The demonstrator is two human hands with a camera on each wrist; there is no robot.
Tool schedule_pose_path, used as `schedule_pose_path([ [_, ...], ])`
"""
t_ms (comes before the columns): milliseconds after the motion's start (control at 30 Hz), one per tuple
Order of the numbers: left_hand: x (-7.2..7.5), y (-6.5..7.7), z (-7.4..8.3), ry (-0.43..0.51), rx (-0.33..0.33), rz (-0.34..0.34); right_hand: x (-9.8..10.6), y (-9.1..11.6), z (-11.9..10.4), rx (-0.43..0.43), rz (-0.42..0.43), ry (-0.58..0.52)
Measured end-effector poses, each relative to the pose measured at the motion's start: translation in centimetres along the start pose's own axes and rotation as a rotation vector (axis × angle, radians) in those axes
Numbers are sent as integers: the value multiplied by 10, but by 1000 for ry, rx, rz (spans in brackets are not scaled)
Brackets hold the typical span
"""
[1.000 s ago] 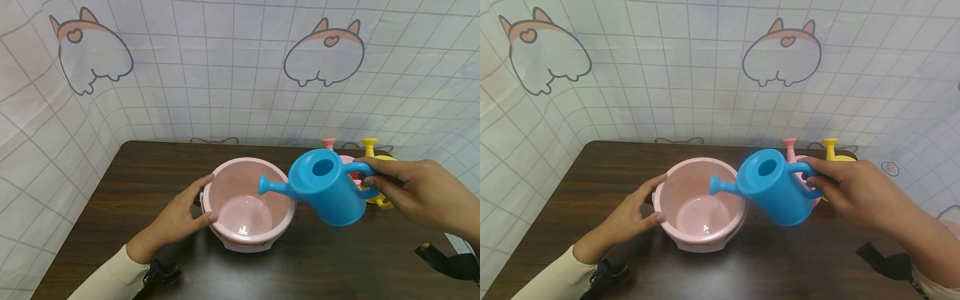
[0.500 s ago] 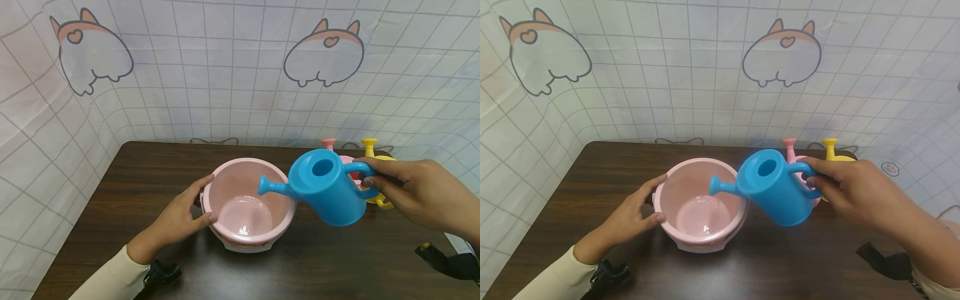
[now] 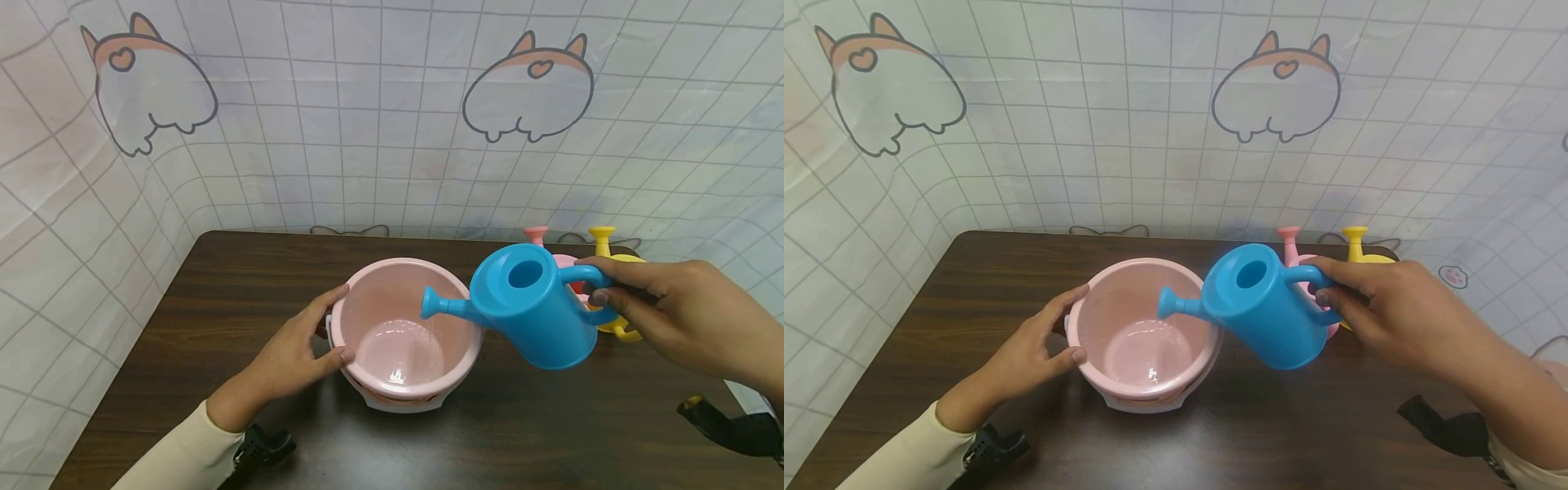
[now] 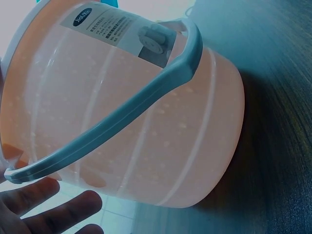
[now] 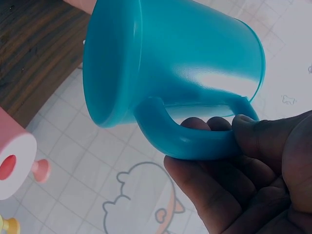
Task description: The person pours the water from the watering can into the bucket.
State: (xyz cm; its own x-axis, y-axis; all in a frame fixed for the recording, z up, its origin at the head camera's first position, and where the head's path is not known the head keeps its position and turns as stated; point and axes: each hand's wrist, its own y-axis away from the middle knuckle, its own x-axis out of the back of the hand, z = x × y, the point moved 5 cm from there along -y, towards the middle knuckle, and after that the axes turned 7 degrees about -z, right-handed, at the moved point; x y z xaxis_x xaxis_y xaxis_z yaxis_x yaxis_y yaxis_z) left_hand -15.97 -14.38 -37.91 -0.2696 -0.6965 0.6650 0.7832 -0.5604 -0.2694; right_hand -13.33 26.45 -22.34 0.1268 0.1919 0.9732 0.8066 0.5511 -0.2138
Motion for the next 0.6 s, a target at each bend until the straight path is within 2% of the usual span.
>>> schedule_pose_path([
  [600,-1,0,-4,6,14,-5,-1,0,1,1,-8,5],
])
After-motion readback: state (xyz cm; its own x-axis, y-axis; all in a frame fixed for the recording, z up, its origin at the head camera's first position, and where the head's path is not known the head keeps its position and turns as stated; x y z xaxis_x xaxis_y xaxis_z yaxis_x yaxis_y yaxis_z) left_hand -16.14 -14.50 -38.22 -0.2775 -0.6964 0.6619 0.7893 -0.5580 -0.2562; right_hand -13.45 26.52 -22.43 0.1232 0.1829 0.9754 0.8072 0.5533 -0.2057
